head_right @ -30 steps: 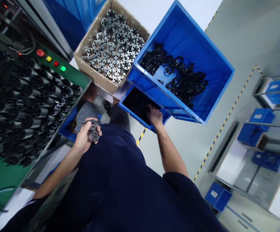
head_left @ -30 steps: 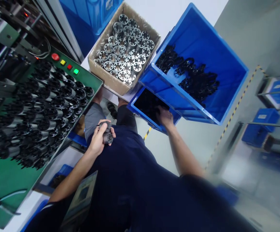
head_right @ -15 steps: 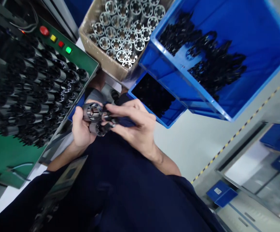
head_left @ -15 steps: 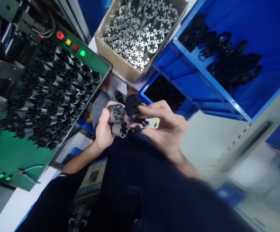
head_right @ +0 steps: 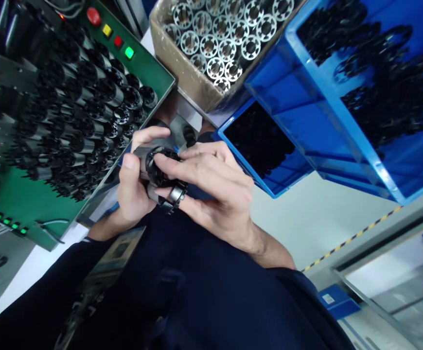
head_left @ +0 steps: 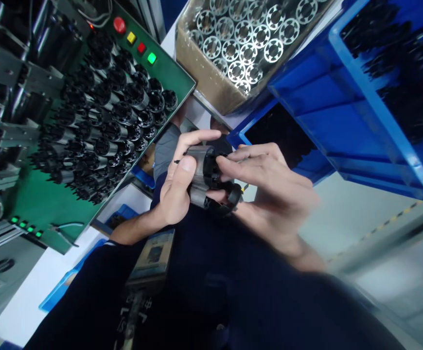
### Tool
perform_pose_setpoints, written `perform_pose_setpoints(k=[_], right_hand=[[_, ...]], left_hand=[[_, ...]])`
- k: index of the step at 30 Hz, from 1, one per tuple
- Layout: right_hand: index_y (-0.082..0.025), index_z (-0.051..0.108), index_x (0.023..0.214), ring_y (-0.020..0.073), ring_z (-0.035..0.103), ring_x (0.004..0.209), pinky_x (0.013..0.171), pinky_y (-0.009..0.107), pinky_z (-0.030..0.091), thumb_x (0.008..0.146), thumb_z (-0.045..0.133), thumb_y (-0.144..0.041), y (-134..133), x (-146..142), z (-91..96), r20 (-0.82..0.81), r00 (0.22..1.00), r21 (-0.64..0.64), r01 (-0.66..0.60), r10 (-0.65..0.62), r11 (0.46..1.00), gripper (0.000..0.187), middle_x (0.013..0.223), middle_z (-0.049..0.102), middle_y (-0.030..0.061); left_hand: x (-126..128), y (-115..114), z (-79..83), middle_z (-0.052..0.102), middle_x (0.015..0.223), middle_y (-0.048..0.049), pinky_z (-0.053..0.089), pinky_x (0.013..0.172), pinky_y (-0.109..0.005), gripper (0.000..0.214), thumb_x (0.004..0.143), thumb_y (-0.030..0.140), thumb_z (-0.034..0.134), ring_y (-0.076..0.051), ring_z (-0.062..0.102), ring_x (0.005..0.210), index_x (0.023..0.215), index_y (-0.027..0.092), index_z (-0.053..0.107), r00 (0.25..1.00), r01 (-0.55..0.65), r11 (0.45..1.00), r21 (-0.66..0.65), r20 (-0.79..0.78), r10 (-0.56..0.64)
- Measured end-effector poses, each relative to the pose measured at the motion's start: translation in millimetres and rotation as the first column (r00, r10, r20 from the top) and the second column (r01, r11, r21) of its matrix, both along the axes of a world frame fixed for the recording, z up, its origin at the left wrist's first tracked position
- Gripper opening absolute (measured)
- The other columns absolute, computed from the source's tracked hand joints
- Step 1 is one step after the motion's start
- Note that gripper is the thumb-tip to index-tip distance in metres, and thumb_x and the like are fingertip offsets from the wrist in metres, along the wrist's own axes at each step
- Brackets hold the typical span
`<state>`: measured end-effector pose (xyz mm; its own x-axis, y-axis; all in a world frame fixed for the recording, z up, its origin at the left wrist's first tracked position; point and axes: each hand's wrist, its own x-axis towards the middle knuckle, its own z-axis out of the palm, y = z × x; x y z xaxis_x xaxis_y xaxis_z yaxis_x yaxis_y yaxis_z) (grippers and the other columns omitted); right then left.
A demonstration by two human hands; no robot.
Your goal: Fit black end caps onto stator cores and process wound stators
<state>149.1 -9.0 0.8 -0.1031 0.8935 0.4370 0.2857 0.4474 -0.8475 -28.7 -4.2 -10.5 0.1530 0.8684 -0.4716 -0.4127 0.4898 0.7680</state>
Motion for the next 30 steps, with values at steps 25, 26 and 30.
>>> perform_pose_setpoints(k=[25, 26, 30], right_hand=[[-0.038, 0.088, 0.144, 0.0196, 0.078, 0.087, 0.08, 0.037, 0.07, 0.115, 0.078, -0.027, 9, 30, 5.5, 0.254, 0.961, -0.308, -0.026, 0.109, 0.951, 0.032, 0.103, 0.08, 0.0031], [-0.037, 0.089, 0.139, 0.0186, 0.077, 0.084, 0.077, 0.035, 0.068, 0.115, 0.077, -0.025, 10, 35, 4.7, 0.286, 0.951, -0.313, -0.023, 0.118, 0.95, 0.03, 0.101, 0.08, 0.0031], [-0.034, 0.089, 0.126, 0.0169, 0.075, 0.08, 0.071, 0.034, 0.066, 0.109, 0.086, -0.025, 8, 33, 4.7, 0.271, 0.958, -0.321, -0.007, 0.099, 0.947, 0.02, 0.1, 0.081, 0.0009]], left_hand=[[-5, 14, -26.0, 0.072, 0.085, 0.0019, 0.054, 0.06, -0.028, 0.035, 0.107, 0.059, 0.085, -0.014, 0.066, 0.061, 0.121, 0.03, 0.072, 0.979, -0.075, 0.982, 0.174, 0.2, 0.039], [-5, 16, -27.4, 0.07, 0.084, 0.0026, 0.052, 0.06, -0.027, 0.036, 0.105, 0.058, 0.087, -0.013, 0.065, 0.06, 0.119, 0.029, 0.07, 0.978, -0.098, 0.979, 0.179, 0.2, 0.061], [-3, 20, -27.5, 0.072, 0.096, 0.0014, 0.055, 0.064, -0.03, 0.039, 0.103, 0.057, 0.086, -0.014, 0.068, 0.063, 0.12, 0.029, 0.065, 0.981, -0.12, 0.973, 0.196, 0.175, 0.086]])
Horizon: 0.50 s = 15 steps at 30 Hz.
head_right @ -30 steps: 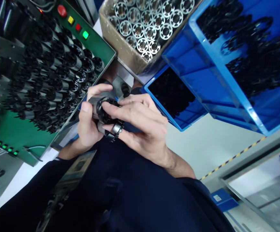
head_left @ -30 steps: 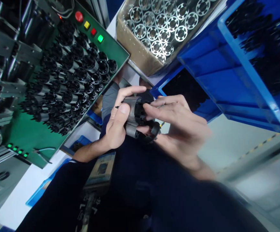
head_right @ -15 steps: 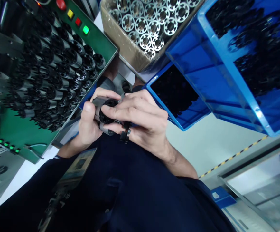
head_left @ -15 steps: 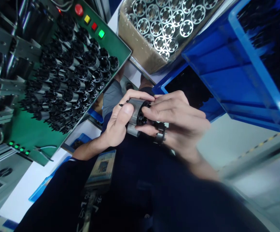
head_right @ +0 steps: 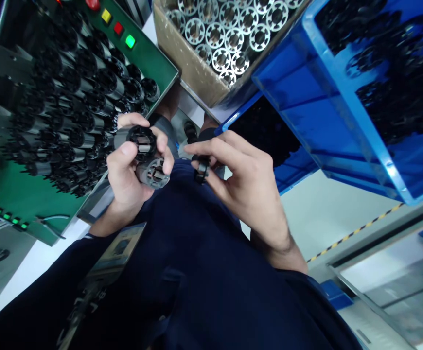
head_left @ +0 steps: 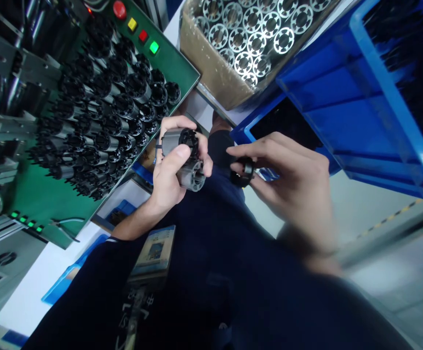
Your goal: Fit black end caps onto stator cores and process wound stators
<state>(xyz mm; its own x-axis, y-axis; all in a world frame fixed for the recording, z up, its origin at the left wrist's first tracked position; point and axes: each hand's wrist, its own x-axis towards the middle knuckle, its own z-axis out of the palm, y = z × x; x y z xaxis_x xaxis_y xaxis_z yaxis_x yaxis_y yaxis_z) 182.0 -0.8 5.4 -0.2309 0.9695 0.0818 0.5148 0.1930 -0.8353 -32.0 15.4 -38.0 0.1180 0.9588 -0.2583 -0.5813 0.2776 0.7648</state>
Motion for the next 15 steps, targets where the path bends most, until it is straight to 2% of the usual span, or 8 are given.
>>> perform_pose_setpoints(k=[4, 6, 9, 12, 15], right_hand=[[-0.034, 0.086, 0.107, 0.0197, 0.083, 0.083, 0.067, 0.035, 0.068, 0.097, 0.1, -0.022, -8, -24, 8.5, -0.161, 0.968, -0.029, 0.191, -0.193, 0.981, 0.021, 0.099, 0.087, -0.0043], [-0.034, 0.088, 0.107, 0.0235, 0.089, 0.094, 0.071, 0.037, 0.073, 0.097, 0.098, -0.017, -10, -31, 10.4, -0.206, 0.966, -0.01, 0.158, -0.156, 0.987, 0.022, 0.107, 0.091, -0.0027], [-0.032, 0.092, 0.122, 0.0253, 0.09, 0.106, 0.082, 0.039, 0.08, 0.102, 0.091, -0.013, -11, -33, 5.6, -0.213, 0.976, 0.087, 0.067, -0.047, 0.994, 0.028, 0.128, 0.091, 0.0044], [-0.034, 0.088, 0.144, 0.0231, 0.087, 0.102, 0.075, 0.036, 0.08, 0.103, 0.093, -0.024, -14, -31, -5.0, -0.229, 0.973, 0.115, 0.034, -0.007, 0.993, 0.042, 0.142, 0.086, 0.0086], [-0.036, 0.083, 0.155, 0.0237, 0.086, 0.1, 0.07, 0.037, 0.081, 0.101, 0.097, -0.033, -18, -32, -15.9, -0.254, 0.967, 0.143, 0.022, 0.015, 0.989, 0.056, 0.142, 0.086, 0.0089]], left_hand=[[8, 1, 7.3, 0.07, 0.104, -0.0006, 0.061, 0.077, -0.034, 0.041, 0.098, 0.059, 0.088, -0.015, 0.069, 0.074, 0.118, 0.03, 0.067, 0.997, -0.062, 0.996, 0.058, -0.046, 0.065], [12, 1, 13.5, 0.068, 0.102, -0.0003, 0.06, 0.08, -0.034, 0.035, 0.1, 0.057, 0.086, -0.016, 0.068, 0.078, 0.118, 0.03, 0.07, 0.993, -0.102, 0.991, 0.081, -0.044, 0.105], [15, 1, 22.5, 0.068, 0.102, -0.0003, 0.059, 0.089, -0.036, 0.027, 0.106, 0.053, 0.082, -0.019, 0.072, 0.087, 0.12, 0.031, 0.073, 0.988, -0.144, 0.987, 0.066, -0.042, 0.147], [15, 2, 26.3, 0.067, 0.1, -0.0002, 0.062, 0.091, -0.041, 0.028, 0.105, 0.057, 0.081, -0.02, 0.07, 0.082, 0.117, 0.032, 0.074, 0.986, -0.159, 0.984, 0.076, -0.042, 0.163], [14, 4, 26.3, 0.066, 0.099, -0.0016, 0.063, 0.084, -0.039, 0.029, 0.11, 0.061, 0.074, -0.02, 0.063, 0.077, 0.115, 0.032, 0.078, 0.986, -0.163, 0.982, 0.093, -0.011, 0.165]])
